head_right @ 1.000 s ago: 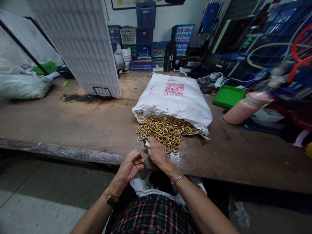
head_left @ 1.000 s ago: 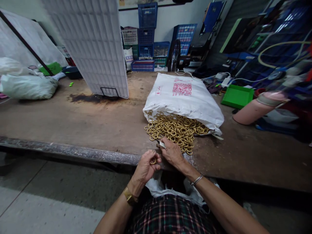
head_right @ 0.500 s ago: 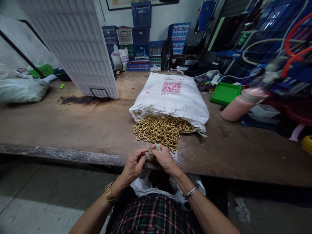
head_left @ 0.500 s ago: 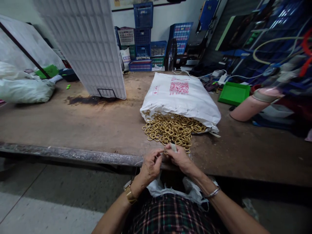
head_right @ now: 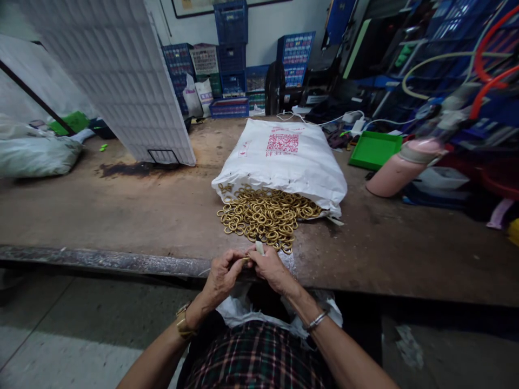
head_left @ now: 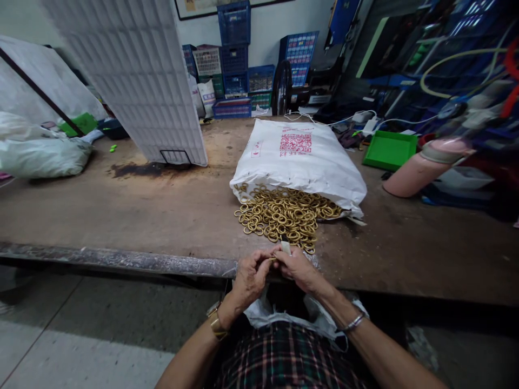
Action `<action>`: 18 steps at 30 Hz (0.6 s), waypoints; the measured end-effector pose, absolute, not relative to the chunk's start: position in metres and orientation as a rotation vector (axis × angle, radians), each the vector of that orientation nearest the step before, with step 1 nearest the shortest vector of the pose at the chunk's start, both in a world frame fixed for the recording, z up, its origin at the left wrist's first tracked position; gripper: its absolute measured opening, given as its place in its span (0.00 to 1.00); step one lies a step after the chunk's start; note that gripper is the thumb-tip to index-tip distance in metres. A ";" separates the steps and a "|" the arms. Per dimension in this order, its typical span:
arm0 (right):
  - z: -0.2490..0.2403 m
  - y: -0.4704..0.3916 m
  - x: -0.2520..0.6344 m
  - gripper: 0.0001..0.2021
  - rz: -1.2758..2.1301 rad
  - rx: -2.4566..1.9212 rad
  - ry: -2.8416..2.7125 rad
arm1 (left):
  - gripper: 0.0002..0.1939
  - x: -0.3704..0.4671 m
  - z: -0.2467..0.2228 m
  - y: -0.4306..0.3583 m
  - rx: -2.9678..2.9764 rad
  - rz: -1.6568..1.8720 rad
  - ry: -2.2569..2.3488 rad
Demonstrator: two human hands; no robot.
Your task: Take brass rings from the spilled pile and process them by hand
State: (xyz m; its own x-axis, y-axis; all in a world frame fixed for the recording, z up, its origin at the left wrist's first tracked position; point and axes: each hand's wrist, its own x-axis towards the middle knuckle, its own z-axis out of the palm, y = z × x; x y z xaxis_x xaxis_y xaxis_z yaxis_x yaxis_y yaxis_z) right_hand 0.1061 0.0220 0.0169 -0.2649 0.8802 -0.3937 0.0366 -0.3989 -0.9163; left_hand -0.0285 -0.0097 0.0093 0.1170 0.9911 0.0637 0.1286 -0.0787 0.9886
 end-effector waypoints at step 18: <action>-0.005 0.029 0.105 0.13 1.454 -1.404 -1.387 | 0.17 -0.023 0.019 -0.004 0.853 0.944 1.100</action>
State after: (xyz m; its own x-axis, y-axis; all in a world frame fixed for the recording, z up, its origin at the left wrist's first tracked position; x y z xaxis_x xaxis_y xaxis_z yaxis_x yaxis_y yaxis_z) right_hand 0.1049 0.0292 -0.0045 -0.1901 0.9516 -0.2414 0.1959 -0.2041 -0.9591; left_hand -0.0227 -0.0041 0.0187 0.1750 0.9263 -0.3336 -0.1896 0.3642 0.9118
